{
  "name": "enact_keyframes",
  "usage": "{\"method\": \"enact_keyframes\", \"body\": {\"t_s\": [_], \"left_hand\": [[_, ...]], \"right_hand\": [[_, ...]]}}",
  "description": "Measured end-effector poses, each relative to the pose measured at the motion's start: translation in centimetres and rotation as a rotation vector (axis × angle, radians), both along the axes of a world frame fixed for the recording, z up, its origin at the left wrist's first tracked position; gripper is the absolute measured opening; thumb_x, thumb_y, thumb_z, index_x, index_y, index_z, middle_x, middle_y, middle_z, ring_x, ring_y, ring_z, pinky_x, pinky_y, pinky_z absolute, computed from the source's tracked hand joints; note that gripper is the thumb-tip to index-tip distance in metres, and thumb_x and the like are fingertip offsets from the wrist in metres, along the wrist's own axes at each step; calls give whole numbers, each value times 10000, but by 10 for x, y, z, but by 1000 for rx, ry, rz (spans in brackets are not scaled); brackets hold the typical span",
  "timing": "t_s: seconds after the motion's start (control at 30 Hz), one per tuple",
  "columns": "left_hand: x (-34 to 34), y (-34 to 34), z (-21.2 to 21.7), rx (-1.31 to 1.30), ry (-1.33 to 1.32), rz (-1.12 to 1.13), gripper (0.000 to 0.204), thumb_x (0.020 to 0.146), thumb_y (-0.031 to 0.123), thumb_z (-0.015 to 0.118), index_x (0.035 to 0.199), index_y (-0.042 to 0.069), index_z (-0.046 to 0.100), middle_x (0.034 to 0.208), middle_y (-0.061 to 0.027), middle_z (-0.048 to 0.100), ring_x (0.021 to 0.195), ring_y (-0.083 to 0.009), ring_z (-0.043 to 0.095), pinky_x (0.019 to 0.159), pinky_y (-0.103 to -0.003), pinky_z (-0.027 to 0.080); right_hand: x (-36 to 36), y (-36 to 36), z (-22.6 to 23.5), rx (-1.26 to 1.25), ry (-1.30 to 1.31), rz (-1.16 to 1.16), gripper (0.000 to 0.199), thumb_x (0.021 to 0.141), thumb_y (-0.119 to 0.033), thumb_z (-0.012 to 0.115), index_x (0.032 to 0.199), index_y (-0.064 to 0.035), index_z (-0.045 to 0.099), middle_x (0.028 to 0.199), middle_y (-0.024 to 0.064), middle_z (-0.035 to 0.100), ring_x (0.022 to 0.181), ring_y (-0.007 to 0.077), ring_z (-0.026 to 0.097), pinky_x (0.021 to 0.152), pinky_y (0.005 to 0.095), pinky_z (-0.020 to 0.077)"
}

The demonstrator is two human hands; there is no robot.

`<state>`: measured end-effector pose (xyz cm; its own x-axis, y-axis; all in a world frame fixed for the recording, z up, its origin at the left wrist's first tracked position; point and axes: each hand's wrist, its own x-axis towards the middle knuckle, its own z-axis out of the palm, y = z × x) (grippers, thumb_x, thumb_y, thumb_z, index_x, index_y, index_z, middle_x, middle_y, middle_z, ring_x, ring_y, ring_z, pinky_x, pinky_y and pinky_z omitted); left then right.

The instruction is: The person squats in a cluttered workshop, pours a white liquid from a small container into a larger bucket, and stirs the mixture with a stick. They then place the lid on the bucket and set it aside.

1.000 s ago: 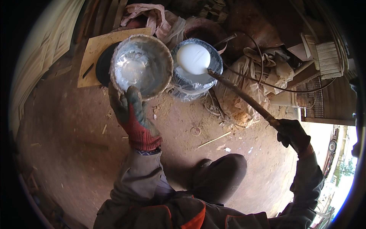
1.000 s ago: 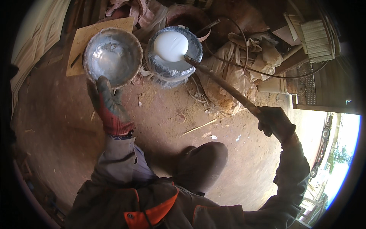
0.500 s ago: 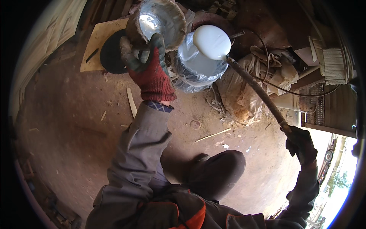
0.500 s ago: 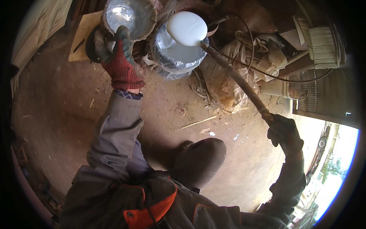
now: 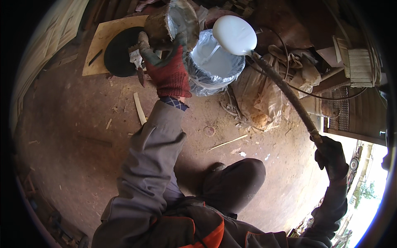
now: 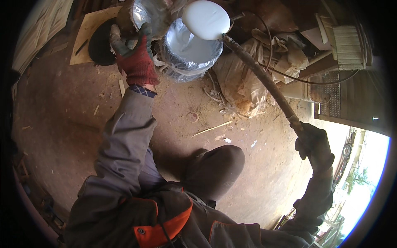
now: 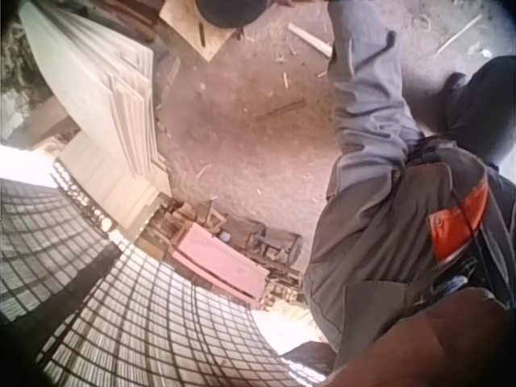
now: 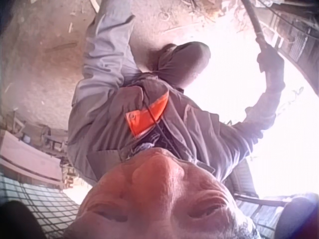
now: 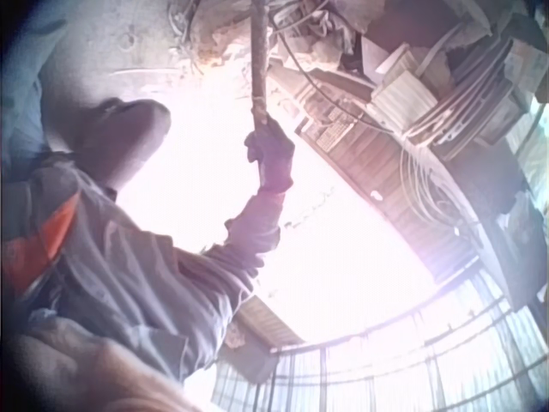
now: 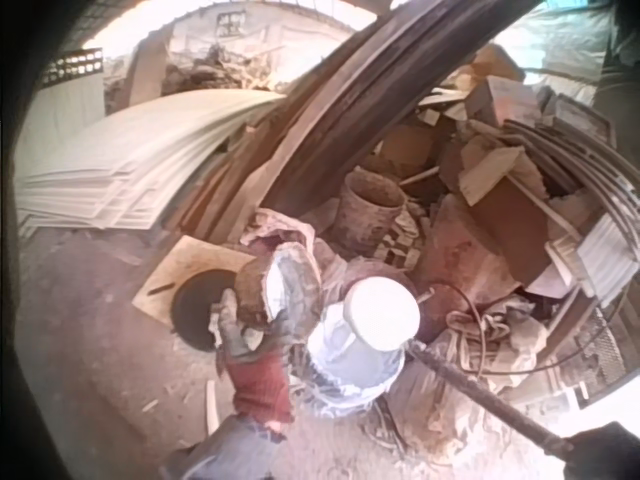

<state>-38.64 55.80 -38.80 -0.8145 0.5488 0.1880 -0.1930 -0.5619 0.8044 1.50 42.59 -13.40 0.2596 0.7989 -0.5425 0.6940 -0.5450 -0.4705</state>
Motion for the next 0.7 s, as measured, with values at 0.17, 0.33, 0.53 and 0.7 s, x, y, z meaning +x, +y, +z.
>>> {"method": "enact_keyframes", "body": {"t_s": [0.17, 0.33, 0.53, 0.7], "left_hand": [[2, 6, -8, -1, -8, -118, 1051, 799, 98, 989, 1631, -1, 354, 1448, -155, 588, 1245, -235, 612, 1034, -366, 568], [4, 10, -18, -27, 124, -80, 1013, 811, 187, 991, 1606, -11, 396, 1461, -156, 584, 1272, -234, 606, 1075, -366, 541], [10, 22, -17, -54, 189, 1, 988, 809, 214, 992, 1586, -22, 429, 1458, -161, 601, 1298, -244, 610, 1087, -370, 534], [5, 34, -16, -71, 243, -4, 1006, 795, 240, 1004, 1583, -23, 438, 1473, -168, 599, 1303, -250, 617, 1095, -375, 530]], "right_hand": [[2, -6, 10, -11, -58, -22, 432, 1075, -385, 725, 1153, 37, 766, 627, 24, 583, 460, 63, 466, 430, 248, 341], [11, -17, 20, 45, -13, -2, 430, 1080, -373, 719, 1174, 45, 752, 625, 21, 582, 468, 63, 472, 428, 250, 337], [19, -23, 33, 43, -102, 26, 424, 1104, -360, 678, 1207, 47, 741, 578, 7, 553, 446, 59, 436, 419, 253, 320], [26, -28, 42, 87, -117, 31, 430, 1134, -306, 590, 1264, 93, 683, 559, -39, 449, 419, 54, 375, 406, 244, 291]]}}
